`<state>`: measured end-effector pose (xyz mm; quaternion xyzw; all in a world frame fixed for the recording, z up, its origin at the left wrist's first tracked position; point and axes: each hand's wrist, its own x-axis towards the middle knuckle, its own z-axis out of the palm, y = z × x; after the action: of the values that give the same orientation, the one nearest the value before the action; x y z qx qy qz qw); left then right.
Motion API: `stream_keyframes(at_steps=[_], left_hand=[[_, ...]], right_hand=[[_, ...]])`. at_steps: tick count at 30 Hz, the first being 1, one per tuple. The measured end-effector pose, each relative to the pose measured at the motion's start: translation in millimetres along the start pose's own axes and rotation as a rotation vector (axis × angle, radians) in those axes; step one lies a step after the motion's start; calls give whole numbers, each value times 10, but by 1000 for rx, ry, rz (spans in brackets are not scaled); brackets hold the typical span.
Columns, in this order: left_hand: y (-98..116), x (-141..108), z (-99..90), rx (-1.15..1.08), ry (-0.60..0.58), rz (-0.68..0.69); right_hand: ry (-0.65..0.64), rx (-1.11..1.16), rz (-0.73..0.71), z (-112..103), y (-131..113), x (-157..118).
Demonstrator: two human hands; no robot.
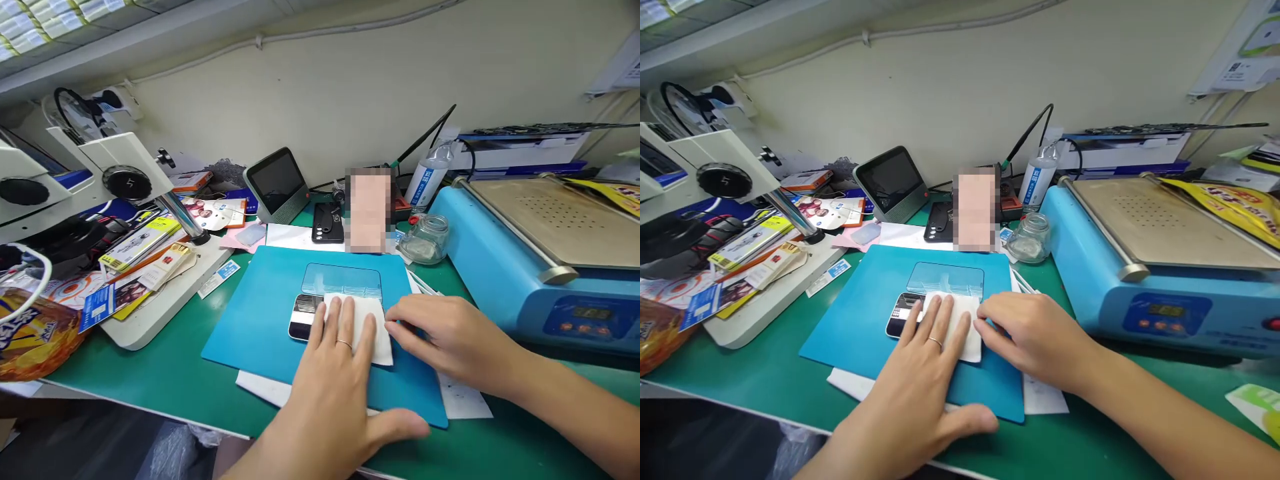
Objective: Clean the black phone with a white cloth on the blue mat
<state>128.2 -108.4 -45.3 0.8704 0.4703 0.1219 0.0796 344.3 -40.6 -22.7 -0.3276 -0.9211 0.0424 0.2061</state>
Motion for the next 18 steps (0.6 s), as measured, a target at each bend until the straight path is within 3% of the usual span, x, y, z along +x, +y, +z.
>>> stream_keyframes(at_steps=[6, 11, 14, 18], left_hand=[[173, 36, 29, -85, 38, 115], [-191, -135, -70, 12, -2, 42], [-443, -254, -109, 136, 35, -51], [-440, -242, -68, 169, 78, -109]], right_hand=[[64, 187, 50, 30, 1, 0], [68, 254, 129, 7, 21, 46], [48, 260, 137, -4, 26, 57], [31, 248, 118, -10, -5, 55]])
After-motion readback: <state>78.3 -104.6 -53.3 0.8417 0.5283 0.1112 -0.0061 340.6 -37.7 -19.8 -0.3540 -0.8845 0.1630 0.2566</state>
